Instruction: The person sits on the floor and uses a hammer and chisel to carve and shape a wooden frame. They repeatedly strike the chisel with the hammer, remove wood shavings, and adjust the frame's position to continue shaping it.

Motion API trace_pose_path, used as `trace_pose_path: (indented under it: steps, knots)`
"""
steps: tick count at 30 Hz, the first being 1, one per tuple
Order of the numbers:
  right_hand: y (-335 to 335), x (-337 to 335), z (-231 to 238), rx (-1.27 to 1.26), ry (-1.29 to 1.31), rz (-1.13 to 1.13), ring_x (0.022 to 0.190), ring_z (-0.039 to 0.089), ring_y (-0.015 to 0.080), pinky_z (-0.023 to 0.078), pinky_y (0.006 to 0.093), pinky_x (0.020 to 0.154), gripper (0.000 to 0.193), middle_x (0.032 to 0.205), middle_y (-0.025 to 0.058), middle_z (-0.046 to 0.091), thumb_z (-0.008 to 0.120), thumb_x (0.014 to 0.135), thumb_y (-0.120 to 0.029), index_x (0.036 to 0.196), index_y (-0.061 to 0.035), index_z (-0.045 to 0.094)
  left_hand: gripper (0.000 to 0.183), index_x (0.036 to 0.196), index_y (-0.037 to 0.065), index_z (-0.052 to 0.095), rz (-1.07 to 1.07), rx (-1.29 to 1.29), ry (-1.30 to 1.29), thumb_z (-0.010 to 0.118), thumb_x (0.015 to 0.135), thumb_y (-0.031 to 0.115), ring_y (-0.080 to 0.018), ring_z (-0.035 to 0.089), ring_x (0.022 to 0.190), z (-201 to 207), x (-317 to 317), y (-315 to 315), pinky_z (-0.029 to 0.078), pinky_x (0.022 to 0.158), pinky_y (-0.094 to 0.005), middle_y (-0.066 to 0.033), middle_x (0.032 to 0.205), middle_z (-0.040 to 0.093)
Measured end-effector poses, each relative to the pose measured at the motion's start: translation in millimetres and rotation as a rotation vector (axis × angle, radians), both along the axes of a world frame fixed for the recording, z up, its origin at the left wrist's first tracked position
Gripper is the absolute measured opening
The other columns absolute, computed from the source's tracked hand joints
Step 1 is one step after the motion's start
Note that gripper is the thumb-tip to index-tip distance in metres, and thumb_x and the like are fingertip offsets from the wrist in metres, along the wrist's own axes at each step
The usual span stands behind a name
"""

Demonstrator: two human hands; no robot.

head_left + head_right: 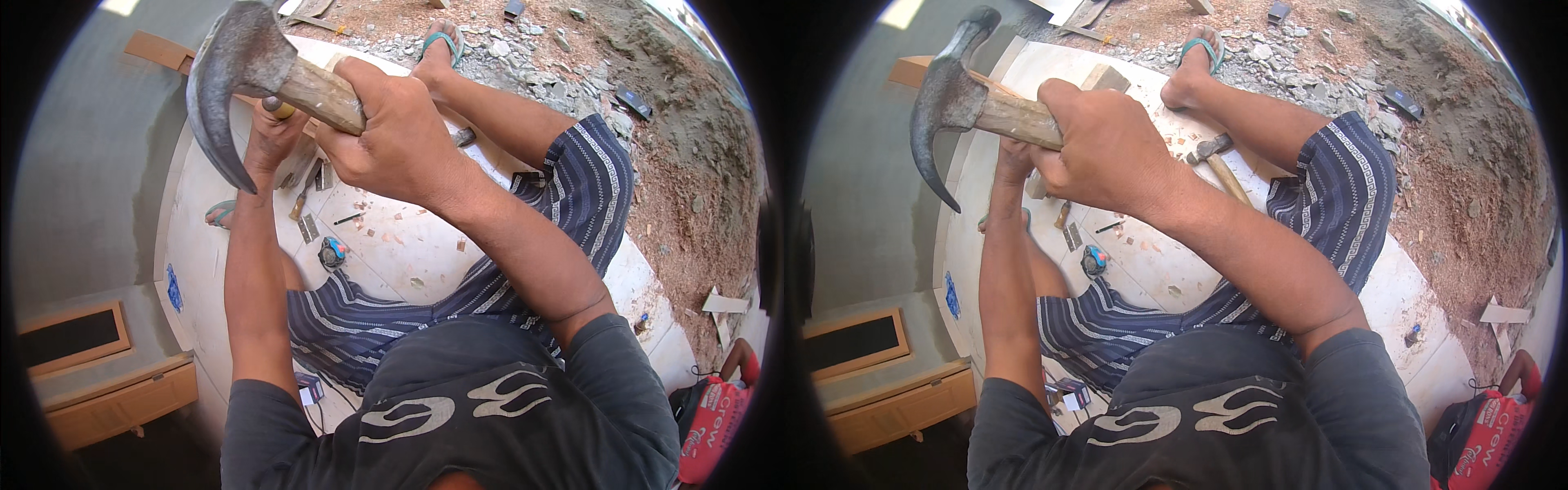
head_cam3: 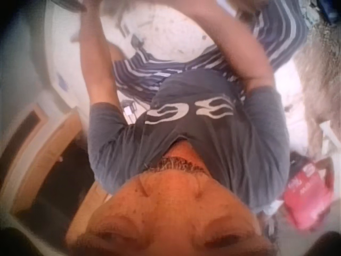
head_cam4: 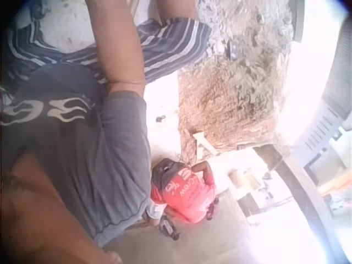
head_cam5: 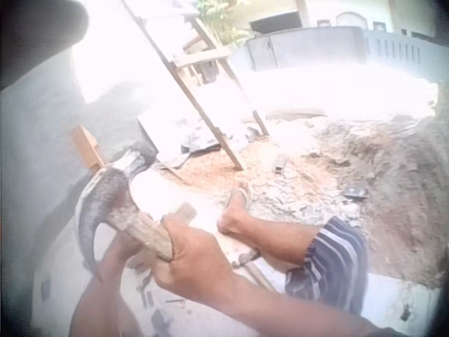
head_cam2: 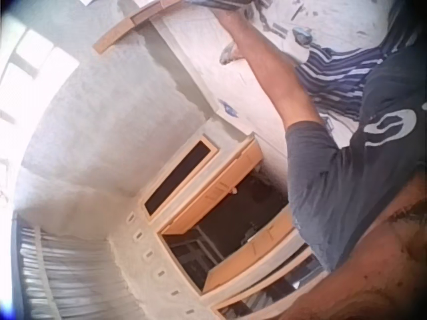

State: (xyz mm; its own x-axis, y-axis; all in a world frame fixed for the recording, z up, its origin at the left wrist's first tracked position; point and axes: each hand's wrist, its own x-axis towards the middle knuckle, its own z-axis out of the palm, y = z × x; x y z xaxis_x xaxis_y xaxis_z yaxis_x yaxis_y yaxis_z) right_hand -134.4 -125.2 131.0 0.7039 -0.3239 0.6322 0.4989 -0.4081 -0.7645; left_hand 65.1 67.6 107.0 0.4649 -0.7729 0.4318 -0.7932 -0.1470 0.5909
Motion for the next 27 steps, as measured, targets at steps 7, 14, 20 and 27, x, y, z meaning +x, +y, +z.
trace_pose_path:
  steps: [7,14,20,27]
  knots:
    - [-7,12,23,-0.203,0.258,0.024,0.076,0.071,0.0442,0.057,0.0515,0.072,0.022,0.076,0.0259,0.068,0.069,0.081,-0.015,0.092,0.0026,0.060,0.030,0.126,0.003,0.067,0.076,0.042,0.143,0.070,0.096,0.007,-0.0129,0.066,0.107,10,7,0,0.054,0.094,-0.0332,-0.0029,0.116,0.072]
    - [-5,24,22,-0.358,0.395,0.057,0.079,0.071,0.0450,0.056,0.0527,0.076,0.024,0.077,0.0264,0.068,0.070,0.081,-0.016,0.092,0.0025,0.061,0.019,0.114,0.005,0.071,0.103,-0.002,0.184,0.072,0.095,0.006,-0.0096,0.067,0.095,6,6,5,0.056,0.084,-0.0297,-0.0010,0.104,0.074]
    - [3,23,27,-0.344,0.363,0.015,0.081,0.071,0.0462,0.057,0.0520,0.077,0.025,0.078,0.0270,0.068,0.071,0.082,-0.017,0.092,0.0034,0.061,0.012,0.107,0.005,0.075,0.191,-0.077,0.292,0.073,0.095,0.009,-0.0096,0.066,0.088,4,-3,-7,0.055,0.080,-0.0303,-0.0007,0.098,0.075]
    - [10,9,17,-0.106,0.184,0.055,0.074,0.072,0.0408,0.056,0.0460,0.070,0.023,0.079,0.0269,0.069,0.068,0.082,-0.013,0.096,0.0045,0.063,0.003,0.092,0.005,0.072,0.196,-0.208,0.315,0.071,0.094,0.006,-0.0100,0.065,0.082,-14,10,15,0.054,0.075,-0.0292,-0.0009,0.086,0.071]
